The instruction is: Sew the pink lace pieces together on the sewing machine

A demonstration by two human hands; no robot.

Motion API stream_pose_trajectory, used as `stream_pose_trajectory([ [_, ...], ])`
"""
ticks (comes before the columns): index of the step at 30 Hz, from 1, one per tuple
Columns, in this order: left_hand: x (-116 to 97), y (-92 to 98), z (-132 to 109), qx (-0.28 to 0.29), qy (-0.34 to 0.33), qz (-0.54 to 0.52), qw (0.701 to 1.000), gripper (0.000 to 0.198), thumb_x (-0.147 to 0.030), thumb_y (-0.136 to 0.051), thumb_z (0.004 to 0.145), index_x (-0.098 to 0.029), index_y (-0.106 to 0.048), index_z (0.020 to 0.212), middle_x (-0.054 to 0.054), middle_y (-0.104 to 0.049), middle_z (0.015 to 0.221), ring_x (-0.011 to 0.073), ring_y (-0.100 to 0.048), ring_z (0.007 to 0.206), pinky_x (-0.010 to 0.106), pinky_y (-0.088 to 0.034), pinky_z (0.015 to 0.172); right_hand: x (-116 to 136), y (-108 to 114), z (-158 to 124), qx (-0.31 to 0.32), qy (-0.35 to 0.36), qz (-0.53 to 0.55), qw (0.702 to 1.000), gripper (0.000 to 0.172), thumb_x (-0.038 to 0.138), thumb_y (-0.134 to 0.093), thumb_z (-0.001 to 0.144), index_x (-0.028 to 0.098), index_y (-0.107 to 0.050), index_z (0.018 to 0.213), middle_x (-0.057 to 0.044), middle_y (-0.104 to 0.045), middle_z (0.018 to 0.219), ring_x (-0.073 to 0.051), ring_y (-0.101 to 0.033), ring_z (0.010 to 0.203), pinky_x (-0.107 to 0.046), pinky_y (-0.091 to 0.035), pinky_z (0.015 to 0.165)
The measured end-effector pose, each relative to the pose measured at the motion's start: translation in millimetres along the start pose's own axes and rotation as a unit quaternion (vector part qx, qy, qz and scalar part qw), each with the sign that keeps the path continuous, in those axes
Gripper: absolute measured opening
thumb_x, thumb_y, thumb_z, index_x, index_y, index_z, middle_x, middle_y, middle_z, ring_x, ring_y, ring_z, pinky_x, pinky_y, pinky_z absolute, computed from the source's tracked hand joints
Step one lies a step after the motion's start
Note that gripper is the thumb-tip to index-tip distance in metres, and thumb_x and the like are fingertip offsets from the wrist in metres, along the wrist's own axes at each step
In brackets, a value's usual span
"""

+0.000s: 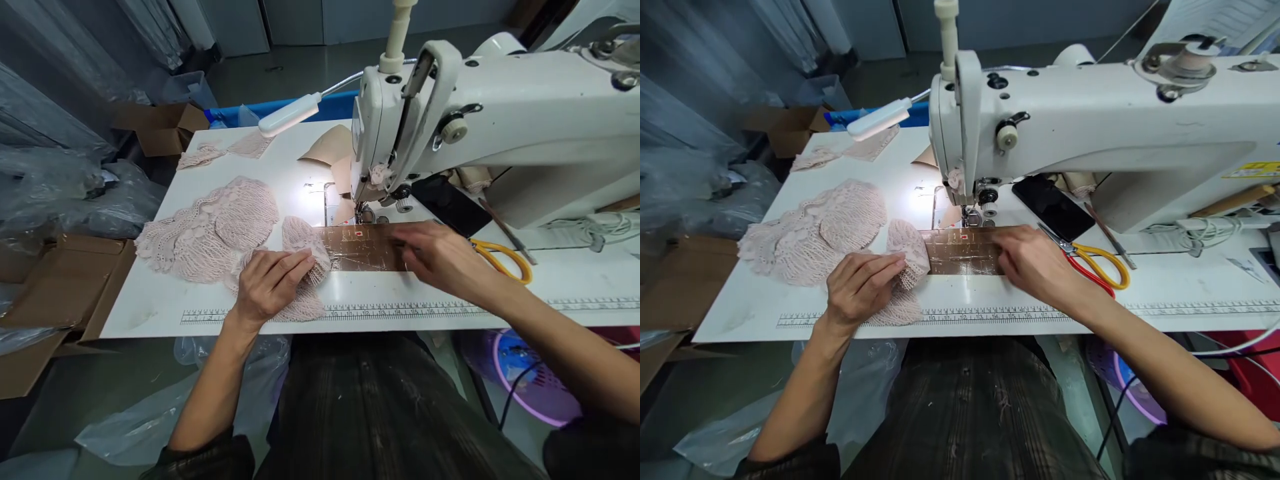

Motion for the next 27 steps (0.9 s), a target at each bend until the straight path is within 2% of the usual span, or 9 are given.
stream_pose_trajectory([
  [2,-1.9,-1.4,0.4,0.003,-0.002,-0.001,1.0,0.037,0.002,-0.067,0.082,-0.017,-0.064,0.113,0.005,-0.079,0.1,0.0174,-0.07,0.082,0.03,-0.052,0.067,-5.8,-6.6,5.9,-0.064,-0.016,-0.085,0.994,0.035,0.01,-0.047,0.086,0.006,-0.071,0.111,-0.022,-0.071,0.117,-0.034,-0.065,0.111,-0.052,-0.049,0.096],
  [4,-2.7,-2.7,-0.8,0.01,0.001,-0.004,1.0,0.038,0.002,-0.068,0.081,-0.017,-0.063,0.113,0.005,-0.079,0.101,0.0175,-0.07,0.081,0.03,-0.052,0.067,11.4,-17.2,4.9,-0.045,0.111,-0.022,0.993,0.032,0.008,-0.047,0.087,0.01,-0.073,0.106,-0.017,-0.073,0.112,-0.029,-0.068,0.107,-0.052,-0.046,0.103],
  [7,-2.9,-4.7,-3.8,0.015,0.014,-0.01,1.0,0.04,0.0,-0.067,0.084,-0.02,-0.06,0.119,0.006,-0.078,0.103,0.0166,-0.071,0.082,0.029,-0.054,0.069,41.7,-22.8,-7.4,0.021,0.288,0.147,0.946,0.031,0.011,-0.047,0.091,0.019,-0.074,0.103,-0.004,-0.077,0.102,-0.016,-0.07,0.1,-0.04,-0.048,0.106],
  [11,-4.1,-6.0,-7.2,-0.002,0.031,-0.021,0.999,0.048,-0.002,-0.065,0.087,-0.018,-0.053,0.13,0.011,-0.075,0.106,0.0181,-0.072,0.088,0.029,-0.059,0.073,47.0,-21.2,-2.0,-0.072,0.204,0.132,0.967,0.036,0.009,-0.044,0.089,0.008,-0.071,0.113,-0.018,-0.072,0.118,-0.024,-0.066,0.115,-0.044,-0.052,0.1],
  [13,-5.2,-6.5,-8.9,-0.004,0.034,-0.03,0.999,0.05,-0.005,-0.066,0.087,-0.016,-0.05,0.134,0.012,-0.074,0.105,0.0186,-0.071,0.088,0.03,-0.061,0.073,58.3,-28.0,-0.7,0.008,0.236,0.188,0.953,0.037,0.004,-0.044,0.085,0.01,-0.073,0.107,-0.014,-0.075,0.111,-0.02,-0.07,0.105,-0.039,-0.054,0.095],
  [15,-5.8,-6.2,-10.5,-0.003,0.038,-0.038,0.999,0.05,-0.009,-0.067,0.088,-0.015,-0.049,0.135,0.011,-0.072,0.104,0.0185,-0.071,0.087,0.029,-0.062,0.073,73.1,-30.5,-2.7,0.118,0.293,0.282,0.906,0.037,0.0,-0.043,0.081,0.018,-0.074,0.093,-0.003,-0.077,0.092,-0.012,-0.071,0.083,-0.027,-0.056,0.081],
  [16,-5.9,-5.7,-11.1,-0.005,0.04,-0.042,0.998,0.049,-0.01,-0.067,0.089,-0.014,-0.049,0.134,0.011,-0.072,0.103,0.0186,-0.071,0.088,0.029,-0.062,0.073,76.3,-26.6,-0.4,0.116,0.291,0.307,0.899,0.037,0.0,-0.043,0.08,0.019,-0.073,0.089,0.0,-0.076,0.085,-0.01,-0.069,0.075,-0.023,-0.055,0.073],
  [21,-6.3,-5.2,-10.6,0.002,0.047,-0.047,0.998,0.03,-0.013,-0.066,0.091,-0.018,-0.057,0.12,0.008,-0.072,0.1,0.0154,-0.07,0.085,0.026,-0.061,0.07,76.7,-1.9,28.1,-0.139,0.215,0.251,0.933,0.021,0.009,-0.052,0.086,0.015,-0.07,0.096,-0.006,-0.073,0.091,-0.013,-0.066,0.077,-0.026,-0.052,0.073],
  [27,-9.2,-1.9,-8.8,-0.015,0.048,-0.038,0.998,0.019,-0.015,-0.07,0.091,-0.019,-0.059,0.106,0.004,-0.074,0.094,0.0127,-0.07,0.079,0.025,-0.059,0.066,92.7,-19.2,45.0,-0.162,0.251,0.109,0.948,0.023,0.024,-0.05,0.097,0.014,-0.07,0.097,-0.009,-0.071,0.091,-0.015,-0.062,0.077,-0.027,-0.043,0.062],
])
Point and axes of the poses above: each hand's wrist, its own z-axis towards the middle knuckle, its own y-axis out of the back of the hand, x = y × z, the point moved 5 cm from there along z, towards the middle knuckle
